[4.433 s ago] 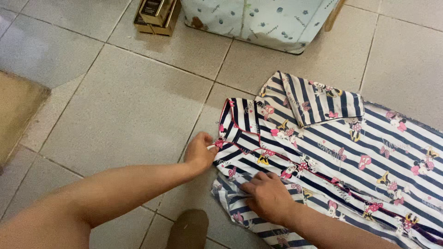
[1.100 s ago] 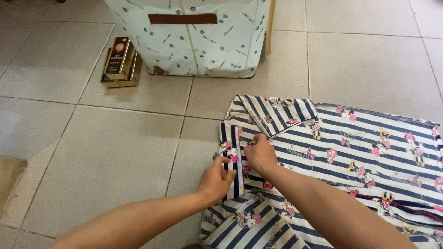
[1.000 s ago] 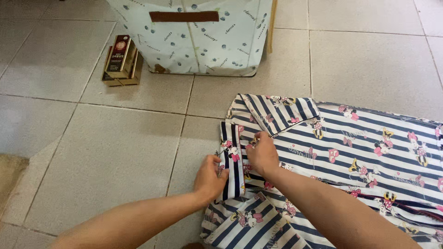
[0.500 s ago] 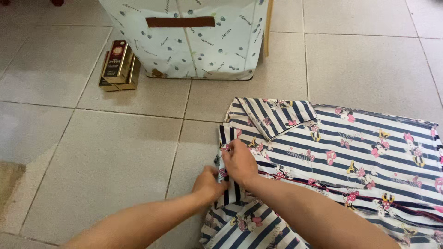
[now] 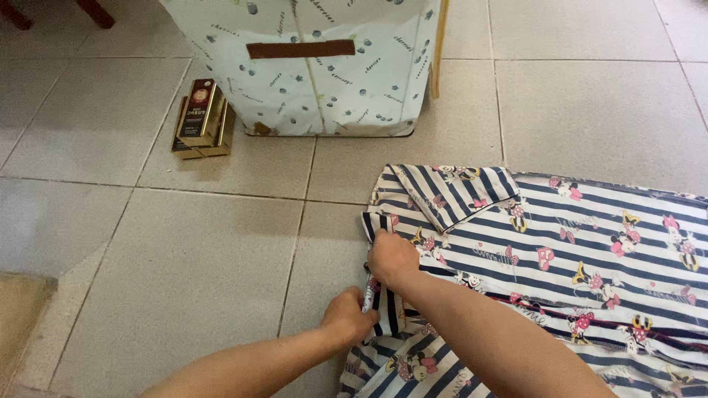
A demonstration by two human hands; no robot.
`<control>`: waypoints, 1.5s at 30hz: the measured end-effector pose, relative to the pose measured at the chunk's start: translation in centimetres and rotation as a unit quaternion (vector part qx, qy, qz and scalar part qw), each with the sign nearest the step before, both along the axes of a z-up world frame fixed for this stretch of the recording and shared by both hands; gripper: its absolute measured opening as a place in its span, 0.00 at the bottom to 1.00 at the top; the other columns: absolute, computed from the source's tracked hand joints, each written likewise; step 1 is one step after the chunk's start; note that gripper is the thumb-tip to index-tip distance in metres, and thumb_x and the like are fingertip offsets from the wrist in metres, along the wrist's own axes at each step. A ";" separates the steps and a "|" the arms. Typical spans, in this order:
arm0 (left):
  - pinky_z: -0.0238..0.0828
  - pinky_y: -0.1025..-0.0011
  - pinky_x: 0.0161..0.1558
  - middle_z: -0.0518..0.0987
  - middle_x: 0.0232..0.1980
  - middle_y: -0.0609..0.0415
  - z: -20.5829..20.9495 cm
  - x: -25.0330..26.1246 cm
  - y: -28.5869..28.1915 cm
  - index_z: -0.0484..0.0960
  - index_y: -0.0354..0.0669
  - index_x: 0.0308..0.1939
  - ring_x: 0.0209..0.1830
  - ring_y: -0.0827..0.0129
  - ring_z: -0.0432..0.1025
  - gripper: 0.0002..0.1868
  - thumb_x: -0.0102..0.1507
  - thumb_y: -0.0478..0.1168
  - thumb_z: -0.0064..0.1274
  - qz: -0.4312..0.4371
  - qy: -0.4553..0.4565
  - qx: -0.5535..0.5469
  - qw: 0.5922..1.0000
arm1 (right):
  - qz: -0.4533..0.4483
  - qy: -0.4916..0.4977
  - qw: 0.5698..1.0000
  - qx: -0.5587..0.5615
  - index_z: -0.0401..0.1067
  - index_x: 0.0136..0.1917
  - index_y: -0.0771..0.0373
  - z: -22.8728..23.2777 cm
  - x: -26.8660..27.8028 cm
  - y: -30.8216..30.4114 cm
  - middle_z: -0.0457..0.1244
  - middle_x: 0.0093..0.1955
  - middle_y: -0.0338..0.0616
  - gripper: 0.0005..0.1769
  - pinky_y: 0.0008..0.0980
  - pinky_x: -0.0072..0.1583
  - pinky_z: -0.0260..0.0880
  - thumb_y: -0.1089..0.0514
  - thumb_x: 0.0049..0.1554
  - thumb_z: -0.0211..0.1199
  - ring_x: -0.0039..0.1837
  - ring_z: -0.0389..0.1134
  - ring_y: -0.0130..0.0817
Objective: The person folds a black garment, a striped shirt, and a pair of dark trousers on the floor and places them into a fabric storage bin.
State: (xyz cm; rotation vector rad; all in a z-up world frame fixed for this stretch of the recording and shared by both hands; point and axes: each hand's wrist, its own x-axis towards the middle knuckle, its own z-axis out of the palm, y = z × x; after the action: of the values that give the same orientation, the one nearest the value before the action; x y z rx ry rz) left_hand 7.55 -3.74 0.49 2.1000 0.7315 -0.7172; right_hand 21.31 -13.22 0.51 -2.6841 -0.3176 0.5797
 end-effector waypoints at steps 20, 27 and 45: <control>0.78 0.59 0.39 0.85 0.34 0.47 10.6 2.0 -12.1 0.43 0.51 0.90 0.31 0.57 0.80 0.57 0.60 0.41 0.54 0.003 -0.086 -0.170 0.982 | -0.165 -0.038 0.948 0.269 0.75 0.57 0.66 4.1 1.2 -14.5 0.72 0.50 0.57 0.15 0.46 0.56 0.73 0.52 0.64 0.61 0.51 0.75 0.51; 0.80 0.60 0.57 0.84 0.51 0.36 7.3 2.3 -19.7 0.33 0.44 0.89 0.49 0.50 0.83 0.61 0.61 0.41 0.58 -0.102 -0.087 -0.167 0.977 | -0.257 -0.007 0.922 0.289 0.74 0.55 0.68 2.1 0.4 -23.3 0.71 0.44 0.54 0.16 0.45 0.52 0.71 0.51 0.66 0.62 0.47 0.71 0.44; 0.82 0.61 0.28 0.86 0.46 0.36 6.5 2.2 -31.9 0.18 0.43 0.88 0.28 0.51 0.82 0.61 0.70 0.38 0.54 -0.093 0.032 -0.273 0.957 | -0.398 -0.072 0.889 0.214 0.74 0.59 0.68 -3.6 -2.0 -36.4 0.72 0.47 0.53 0.17 0.45 0.54 0.72 0.51 0.69 0.59 0.48 0.73 0.45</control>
State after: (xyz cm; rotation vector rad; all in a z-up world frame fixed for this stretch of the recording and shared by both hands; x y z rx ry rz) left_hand 9.71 -35.62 7.03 1.6506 0.3156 -0.9687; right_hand 19.27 -49.62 -3.10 -2.1506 0.5493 0.0400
